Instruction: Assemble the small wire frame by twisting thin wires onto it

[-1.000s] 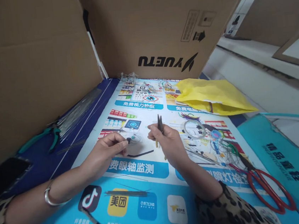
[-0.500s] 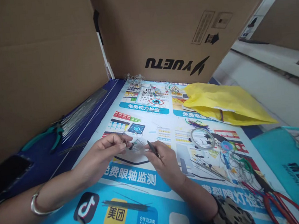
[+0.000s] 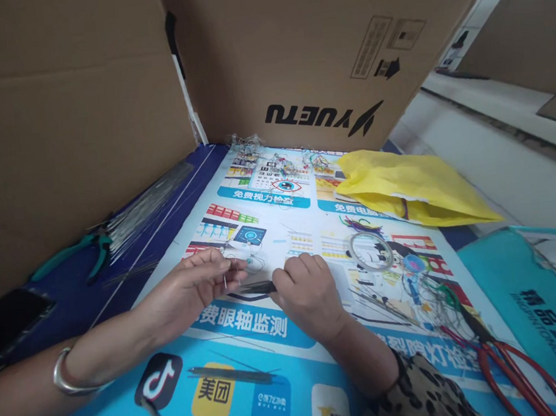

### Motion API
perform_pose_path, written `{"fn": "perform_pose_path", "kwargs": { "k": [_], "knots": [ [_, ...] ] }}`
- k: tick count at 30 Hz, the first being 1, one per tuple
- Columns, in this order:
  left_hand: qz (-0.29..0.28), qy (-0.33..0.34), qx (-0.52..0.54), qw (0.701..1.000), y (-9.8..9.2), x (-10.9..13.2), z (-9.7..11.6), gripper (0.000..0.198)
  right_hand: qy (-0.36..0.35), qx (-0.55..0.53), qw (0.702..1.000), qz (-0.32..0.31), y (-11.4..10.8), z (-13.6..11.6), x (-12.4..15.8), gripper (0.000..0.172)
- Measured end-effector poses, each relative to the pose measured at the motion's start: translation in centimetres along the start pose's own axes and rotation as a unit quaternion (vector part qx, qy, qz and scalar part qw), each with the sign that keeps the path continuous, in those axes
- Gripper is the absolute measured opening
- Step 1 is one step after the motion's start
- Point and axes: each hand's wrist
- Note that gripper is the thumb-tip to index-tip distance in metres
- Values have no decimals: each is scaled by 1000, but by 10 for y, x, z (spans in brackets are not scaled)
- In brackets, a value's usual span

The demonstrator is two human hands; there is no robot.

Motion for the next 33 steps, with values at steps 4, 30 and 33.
{"fn": "perform_pose_path", "kwargs": {
  "k": [4,30,33],
  "knots": [
    [9,-16,8,1000,3,2,0,17,-15,25,1000,4,1,0,1,20],
    [-8,-35,15,999,2,2,-3,19,-32,42,999,3,0,-2,1,23],
    [-9,-36,10,999,1,3,-3,19,-36,53,998,7,-1,-3,1,22]
  ]
}}
Point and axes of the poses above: each hand's wrist, its own x-axis away from the middle knuckle, its own y-axis out of the palm, z = x × y, and after that the axes turned 9 degrees about y, right-handed
